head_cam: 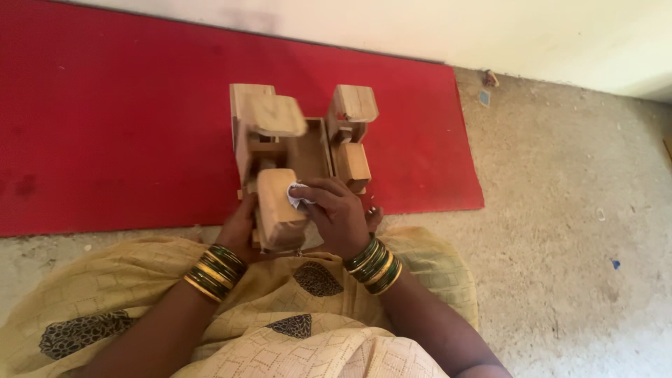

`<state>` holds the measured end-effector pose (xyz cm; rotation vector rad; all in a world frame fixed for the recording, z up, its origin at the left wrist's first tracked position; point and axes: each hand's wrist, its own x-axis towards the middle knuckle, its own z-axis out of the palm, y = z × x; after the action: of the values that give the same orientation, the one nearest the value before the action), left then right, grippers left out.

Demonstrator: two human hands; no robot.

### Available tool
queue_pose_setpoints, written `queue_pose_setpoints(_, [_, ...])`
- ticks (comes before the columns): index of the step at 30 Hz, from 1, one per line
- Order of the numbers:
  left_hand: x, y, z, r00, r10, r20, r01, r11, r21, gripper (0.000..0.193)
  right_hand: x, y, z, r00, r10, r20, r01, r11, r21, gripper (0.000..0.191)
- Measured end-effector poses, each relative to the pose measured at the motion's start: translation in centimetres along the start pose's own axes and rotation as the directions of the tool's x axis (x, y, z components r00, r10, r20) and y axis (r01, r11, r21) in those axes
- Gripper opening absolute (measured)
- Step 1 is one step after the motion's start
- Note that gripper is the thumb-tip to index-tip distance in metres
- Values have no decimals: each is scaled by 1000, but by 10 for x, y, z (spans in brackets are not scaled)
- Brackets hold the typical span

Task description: The person sits on the floor and wipes several small wooden blocks and a wooden tray with a white cloth. They handle each piece individually, turning them over to wipe all sides, then place them back on the red mat.

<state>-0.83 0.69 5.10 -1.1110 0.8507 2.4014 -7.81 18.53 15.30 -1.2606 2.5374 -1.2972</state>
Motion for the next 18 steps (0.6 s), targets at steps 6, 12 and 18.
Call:
queue_pose_setpoints(6, [-15, 1, 12, 971, 209, 119, -216, 975, 51, 71, -35, -23, 11, 888, -423, 180, 459, 821, -339, 23])
queue_pose_setpoints(12, [4, -15, 4, 757, 590, 280, -653, 684, 325, 78, -6, 11, 6, 958, -254, 135, 287, 860, -422, 36])
queue_pose_setpoints(18, [1, -13, 7, 844, 495, 205, -535, 760, 368, 88, -28, -14, 22, 884, -392, 256, 468, 743, -479, 31])
